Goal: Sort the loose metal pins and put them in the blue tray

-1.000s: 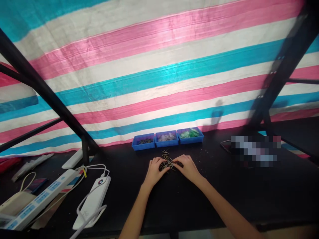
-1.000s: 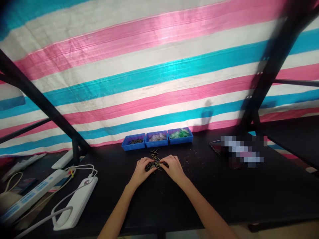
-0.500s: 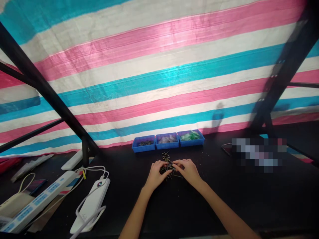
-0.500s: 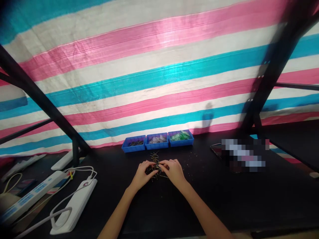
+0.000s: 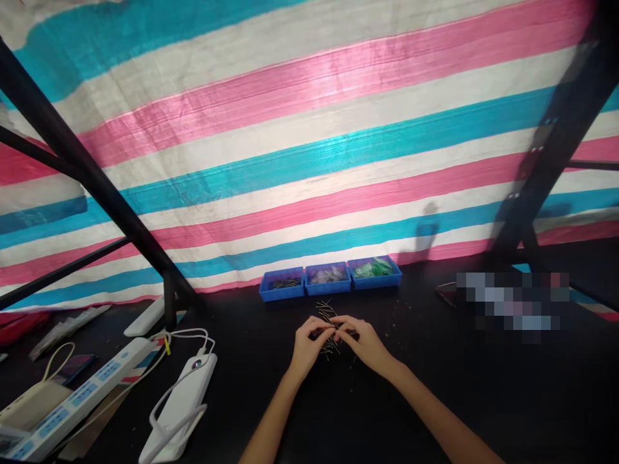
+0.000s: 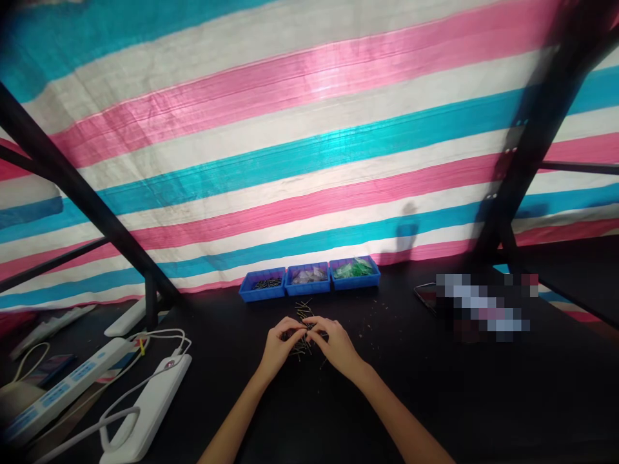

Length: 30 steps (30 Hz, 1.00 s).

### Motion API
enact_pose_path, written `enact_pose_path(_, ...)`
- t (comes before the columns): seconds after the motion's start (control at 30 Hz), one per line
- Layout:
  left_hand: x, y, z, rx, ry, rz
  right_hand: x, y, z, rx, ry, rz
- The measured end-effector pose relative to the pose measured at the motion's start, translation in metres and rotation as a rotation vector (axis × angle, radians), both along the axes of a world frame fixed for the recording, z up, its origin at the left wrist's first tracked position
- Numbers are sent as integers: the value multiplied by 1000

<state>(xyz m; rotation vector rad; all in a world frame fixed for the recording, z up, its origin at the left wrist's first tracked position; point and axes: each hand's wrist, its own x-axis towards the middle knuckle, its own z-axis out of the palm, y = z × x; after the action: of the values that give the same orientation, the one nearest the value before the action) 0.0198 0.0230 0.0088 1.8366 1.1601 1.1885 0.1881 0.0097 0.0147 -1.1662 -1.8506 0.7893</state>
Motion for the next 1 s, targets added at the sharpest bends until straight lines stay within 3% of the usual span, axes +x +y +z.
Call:
enact_pose_path(0.3, 0, 1, -1, -98, -76, -58, 0, 1, -1, -92, 260, 82)
enact_pose_path(0.8, -1, 3, -8, -165, -127, -94, -2, 2, -2, -190, 337, 137)
enact_pose_path(1.0, -1, 4, -9, -156, -122, -112, -1, -1, 3, -204, 342, 233)
